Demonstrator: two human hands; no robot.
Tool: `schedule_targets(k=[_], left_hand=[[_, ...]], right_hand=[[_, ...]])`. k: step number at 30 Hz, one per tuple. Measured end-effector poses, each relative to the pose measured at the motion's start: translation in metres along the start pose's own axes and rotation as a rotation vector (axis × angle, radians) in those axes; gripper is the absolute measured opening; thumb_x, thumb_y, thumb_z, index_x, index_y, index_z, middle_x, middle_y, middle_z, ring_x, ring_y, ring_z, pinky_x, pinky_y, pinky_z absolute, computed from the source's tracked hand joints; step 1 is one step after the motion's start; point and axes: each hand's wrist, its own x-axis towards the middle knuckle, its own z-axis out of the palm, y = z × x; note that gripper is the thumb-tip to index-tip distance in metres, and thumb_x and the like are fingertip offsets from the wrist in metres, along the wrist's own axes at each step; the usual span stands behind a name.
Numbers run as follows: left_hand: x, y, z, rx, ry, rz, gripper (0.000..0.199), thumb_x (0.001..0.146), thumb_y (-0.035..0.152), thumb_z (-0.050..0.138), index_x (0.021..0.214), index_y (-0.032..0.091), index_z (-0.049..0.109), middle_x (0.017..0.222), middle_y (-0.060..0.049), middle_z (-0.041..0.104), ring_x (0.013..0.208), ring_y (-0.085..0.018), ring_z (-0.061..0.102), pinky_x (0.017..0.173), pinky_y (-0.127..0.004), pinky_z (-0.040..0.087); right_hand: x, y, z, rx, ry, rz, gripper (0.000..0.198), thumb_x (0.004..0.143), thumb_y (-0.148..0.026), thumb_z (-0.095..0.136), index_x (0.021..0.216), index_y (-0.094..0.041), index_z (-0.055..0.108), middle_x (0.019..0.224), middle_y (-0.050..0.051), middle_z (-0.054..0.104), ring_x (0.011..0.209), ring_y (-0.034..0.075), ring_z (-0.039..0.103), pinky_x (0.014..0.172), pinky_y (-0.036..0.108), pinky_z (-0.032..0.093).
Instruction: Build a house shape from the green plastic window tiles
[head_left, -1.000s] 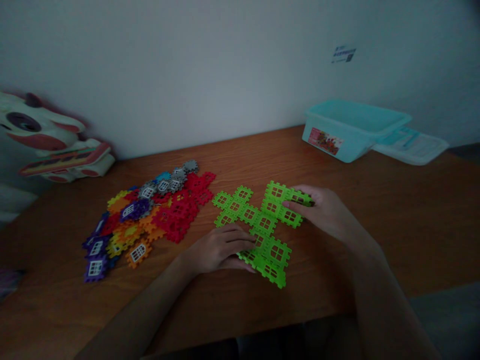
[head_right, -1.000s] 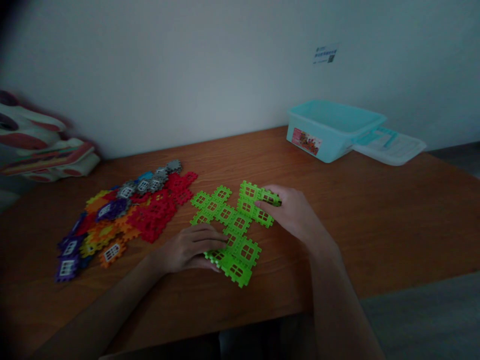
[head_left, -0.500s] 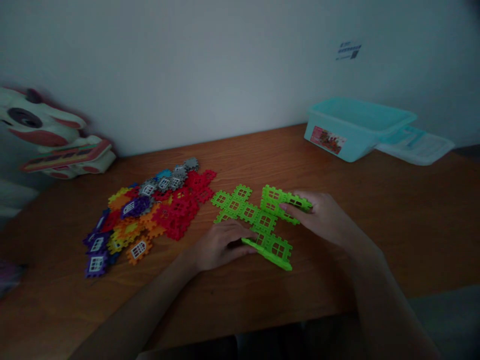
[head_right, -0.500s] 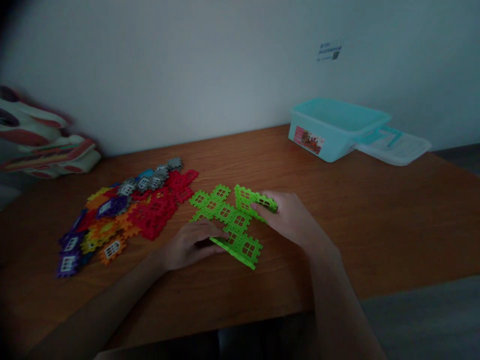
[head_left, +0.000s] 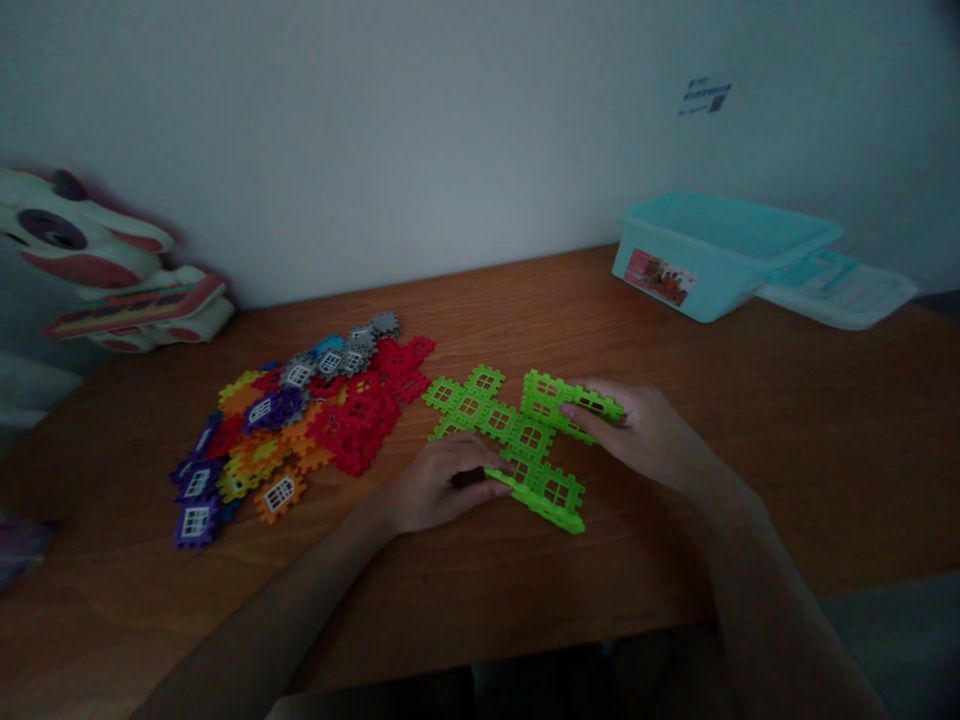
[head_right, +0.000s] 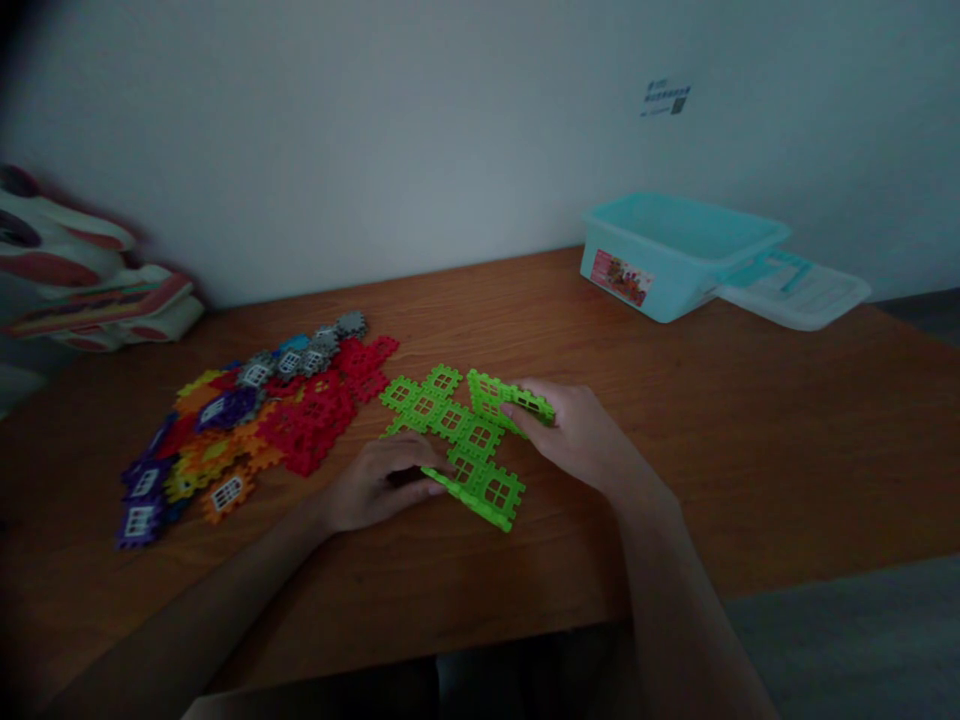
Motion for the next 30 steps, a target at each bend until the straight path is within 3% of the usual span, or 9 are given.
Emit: schedule_targets(k=[11,14,25,30], left_hand=[[-0.0029,-0.0019,0.0003,0.021,0.100,0.023,0.015,0.095,0.029,0.064,0.106,0.019,0.067,0.093,-0.006,0.073,0.088,-0.017,0.069,0.078,-0.030,0.055],[-0.0038,-0.0031,0.0008,0.027,0.078,0.038,0.013,0.094,0.027,0.065,0.105,0.018,0.067,0.093,-0.005,0.073,0.088,-0.016,0.068,0.079,-0.030,0.054],[-0.0037,-0.0045,0.0030,0.057,0.033,0.024,0.018,0.093,0.025,0.066,0.111,0.020,0.066,0.099,-0.004,0.074,0.091,-0.015,0.069,0.081,-0.028,0.054],[-0.0043,-0.0049,0.0027,0.050,0.019,0.025,0.022,0.091,0.030,0.070,0.111,0.021,0.067,0.100,-0.005,0.074,0.094,-0.017,0.070,0.083,-0.030,0.055]], right_hand=[[0.0009,-0.0031,0.0017,-0.013,-0.018,-0.027,0.024,0.097,-0.041,0.054,0.099,-0.025,0.072,0.094,0.002,0.078,0.082,0.022,0.071,0.072,0.031,0.052],[0.0013,-0.0013,0.0022,-0.029,-0.022,-0.047,0.024,0.097,-0.042,0.055,0.098,-0.024,0.072,0.093,0.002,0.078,0.081,0.022,0.071,0.071,0.032,0.053],[0.0002,-0.0010,0.0077,0.017,0.051,-0.073,0.030,0.096,-0.041,0.057,0.120,-0.029,0.069,0.117,0.003,0.075,0.105,0.025,0.071,0.088,0.038,0.058],[0.0012,0.0014,0.0078,0.019,0.009,-0.100,0.027,0.097,-0.038,0.057,0.118,-0.029,0.070,0.118,0.002,0.075,0.107,0.026,0.070,0.094,0.041,0.056]])
